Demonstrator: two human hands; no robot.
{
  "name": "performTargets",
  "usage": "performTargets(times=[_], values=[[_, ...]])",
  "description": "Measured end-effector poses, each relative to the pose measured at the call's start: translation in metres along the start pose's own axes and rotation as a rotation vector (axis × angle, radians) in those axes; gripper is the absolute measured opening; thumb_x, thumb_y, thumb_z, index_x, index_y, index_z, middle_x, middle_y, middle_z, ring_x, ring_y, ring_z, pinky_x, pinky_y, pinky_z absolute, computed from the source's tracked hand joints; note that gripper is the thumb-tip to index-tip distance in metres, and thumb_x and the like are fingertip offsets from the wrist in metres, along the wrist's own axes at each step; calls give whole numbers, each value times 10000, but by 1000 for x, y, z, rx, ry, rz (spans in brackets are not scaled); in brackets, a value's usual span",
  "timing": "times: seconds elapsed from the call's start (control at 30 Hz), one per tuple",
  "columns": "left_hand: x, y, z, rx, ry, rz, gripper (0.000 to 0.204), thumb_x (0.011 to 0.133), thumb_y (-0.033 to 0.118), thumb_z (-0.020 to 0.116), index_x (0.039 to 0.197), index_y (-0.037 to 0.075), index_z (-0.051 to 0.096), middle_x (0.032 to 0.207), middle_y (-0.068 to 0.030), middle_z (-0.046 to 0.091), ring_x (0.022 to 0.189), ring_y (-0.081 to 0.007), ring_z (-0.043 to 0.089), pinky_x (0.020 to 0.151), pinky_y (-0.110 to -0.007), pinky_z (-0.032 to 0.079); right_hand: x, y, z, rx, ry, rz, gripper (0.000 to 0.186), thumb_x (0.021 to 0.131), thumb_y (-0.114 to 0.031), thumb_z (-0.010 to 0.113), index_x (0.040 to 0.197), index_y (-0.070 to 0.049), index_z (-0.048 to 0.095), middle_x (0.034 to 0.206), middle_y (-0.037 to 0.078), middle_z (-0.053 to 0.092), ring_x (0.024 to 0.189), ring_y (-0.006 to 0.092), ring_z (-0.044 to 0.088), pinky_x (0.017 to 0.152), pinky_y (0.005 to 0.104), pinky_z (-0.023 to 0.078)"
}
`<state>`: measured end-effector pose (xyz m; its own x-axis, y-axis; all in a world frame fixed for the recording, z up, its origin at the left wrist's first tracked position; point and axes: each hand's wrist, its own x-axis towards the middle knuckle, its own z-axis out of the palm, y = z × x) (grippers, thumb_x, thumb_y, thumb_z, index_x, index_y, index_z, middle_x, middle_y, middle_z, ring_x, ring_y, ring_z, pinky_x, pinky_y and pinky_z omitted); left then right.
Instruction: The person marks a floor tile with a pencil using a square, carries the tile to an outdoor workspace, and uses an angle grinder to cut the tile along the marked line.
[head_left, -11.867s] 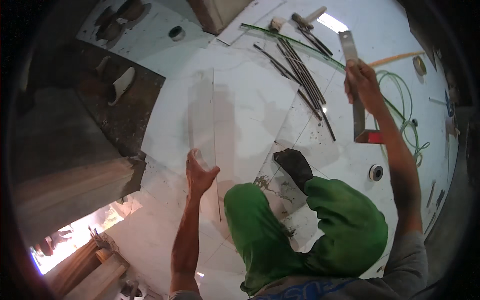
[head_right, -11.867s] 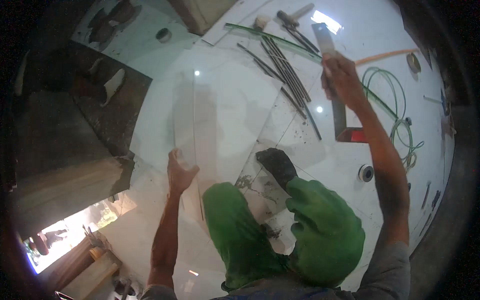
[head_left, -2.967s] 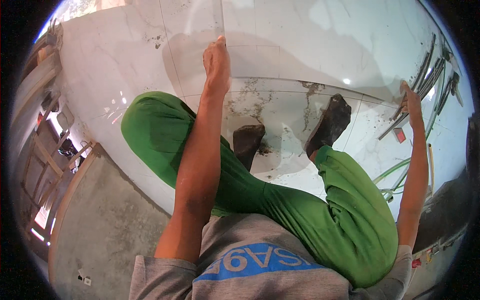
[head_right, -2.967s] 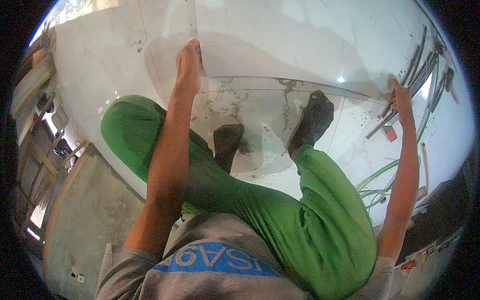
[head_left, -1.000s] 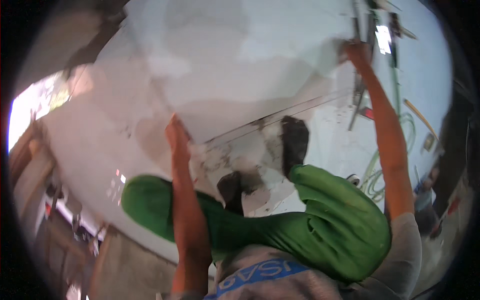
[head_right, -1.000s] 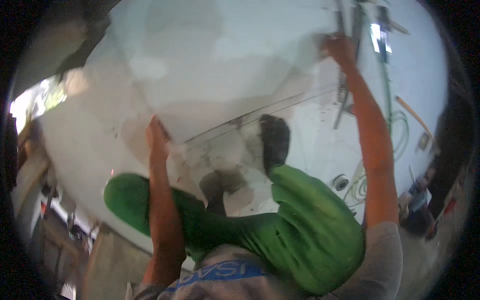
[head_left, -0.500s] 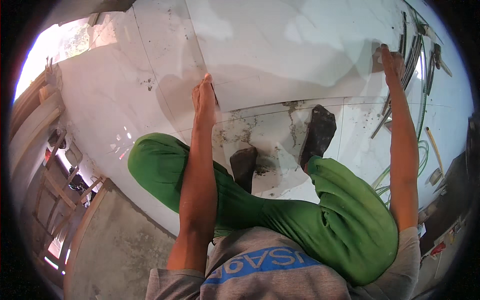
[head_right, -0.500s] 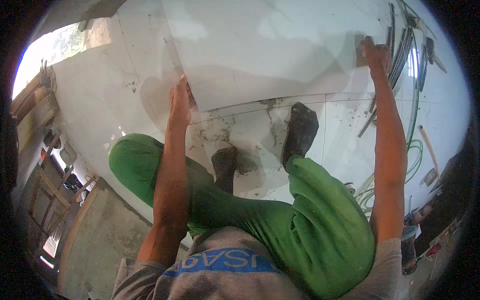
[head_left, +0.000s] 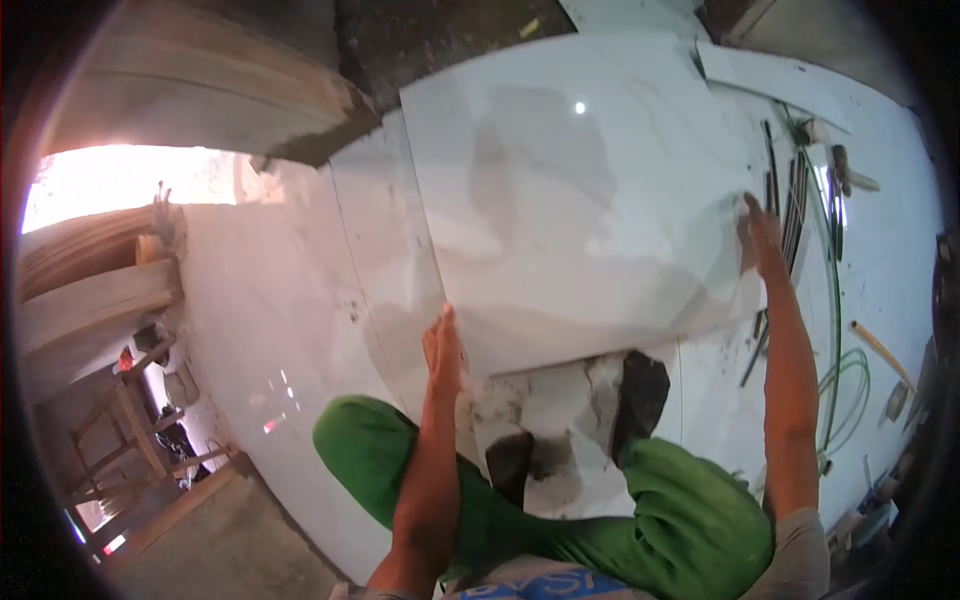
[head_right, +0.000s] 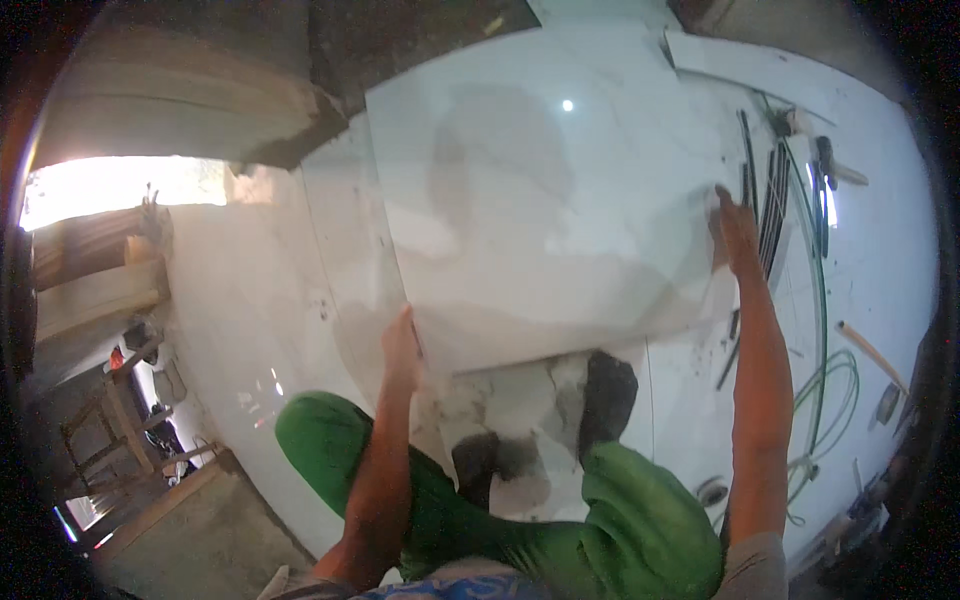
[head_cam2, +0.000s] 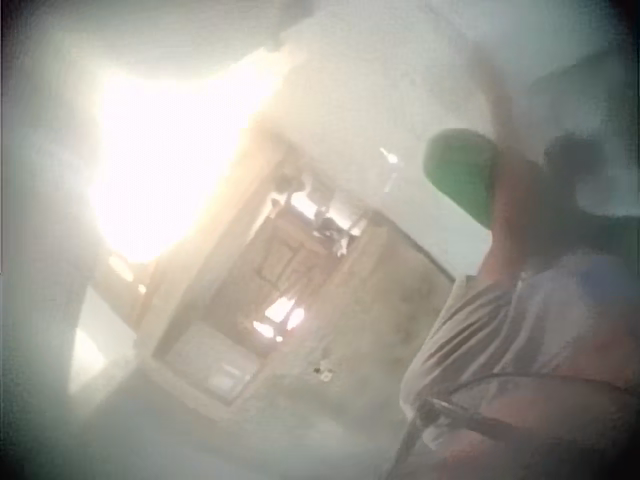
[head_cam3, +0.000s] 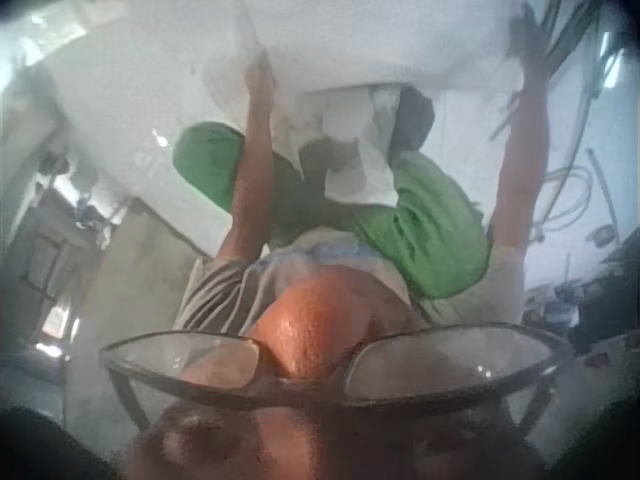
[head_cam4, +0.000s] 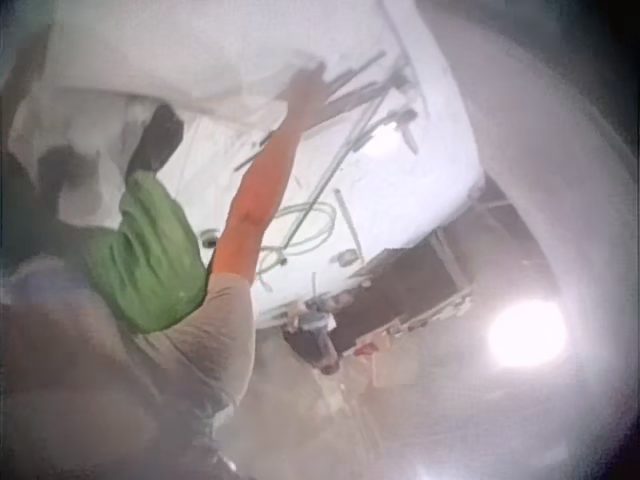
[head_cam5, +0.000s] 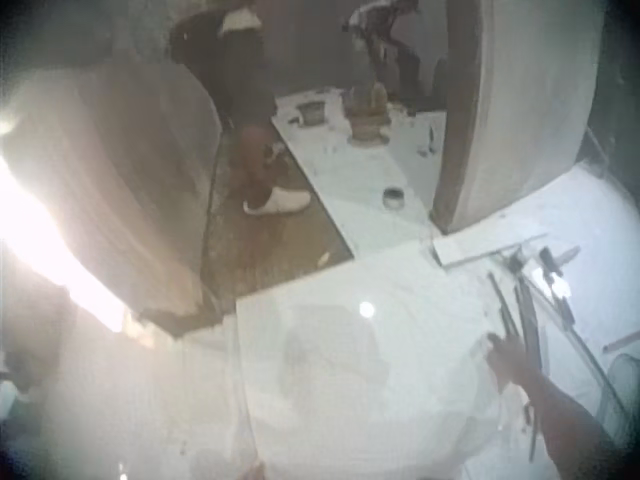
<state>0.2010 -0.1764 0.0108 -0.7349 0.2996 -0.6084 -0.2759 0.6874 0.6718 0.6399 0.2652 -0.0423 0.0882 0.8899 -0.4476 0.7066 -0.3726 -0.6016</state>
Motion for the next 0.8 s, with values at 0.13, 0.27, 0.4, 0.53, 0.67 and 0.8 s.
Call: performTargets(times=[0.13,0.27,0.4,0.53,0.67,0.8], values=[[30,-36,34,-274,38,12,507,1064,471,595,740,99,477,717,47,381,689,-94,368,599,-332,325,54,62,-11,-675,156,-388,510,1058,-376,573,1288,70,663,893,182,735,799,299,732,756,408,577],[34,-18,-1,-241,-34,-118,523,1066,510,594,769,84,533,736,51,398,705,-86,361,603,-324,318,10,-3,14,-680,131,-192,516,1059,-218,505,1459,108,501,941,262,735,850,384,746,770,447,607],[54,26,26,-259,53,-129,590,1044,598,586,720,131,428,677,66,340,646,-92,305,566,-351,270,-12,-23,-3,-602,140,-215,463,1095,-222,429,1422,86,540,889,290,726,835,430,733,759,492,592],[99,43,22,-122,56,-71,648,1037,638,567,690,126,374,643,54,307,625,-109,276,556,-373,252,-47,-59,5,-439,93,-137,480,1142,-284,359,1192,45,705,788,290,706,793,423,733,748,512,575],[67,76,45,19,97,33,702,1047,637,539,659,88,337,662,22,333,646,-136,284,566,-377,269,-33,-31,-11,-615,122,-273,542,1131,-396,417,1149,63,704,823,287,718,823,435,733,741,522,559],[50,109,29,34,168,25,702,1059,607,527,652,77,313,673,-8,384,633,-155,308,571,-392,321,-54,-83,-28,-518,194,-1,683,1078,-569,452,1049,51,737,908,295,739,886,463,734,790,531,567]])
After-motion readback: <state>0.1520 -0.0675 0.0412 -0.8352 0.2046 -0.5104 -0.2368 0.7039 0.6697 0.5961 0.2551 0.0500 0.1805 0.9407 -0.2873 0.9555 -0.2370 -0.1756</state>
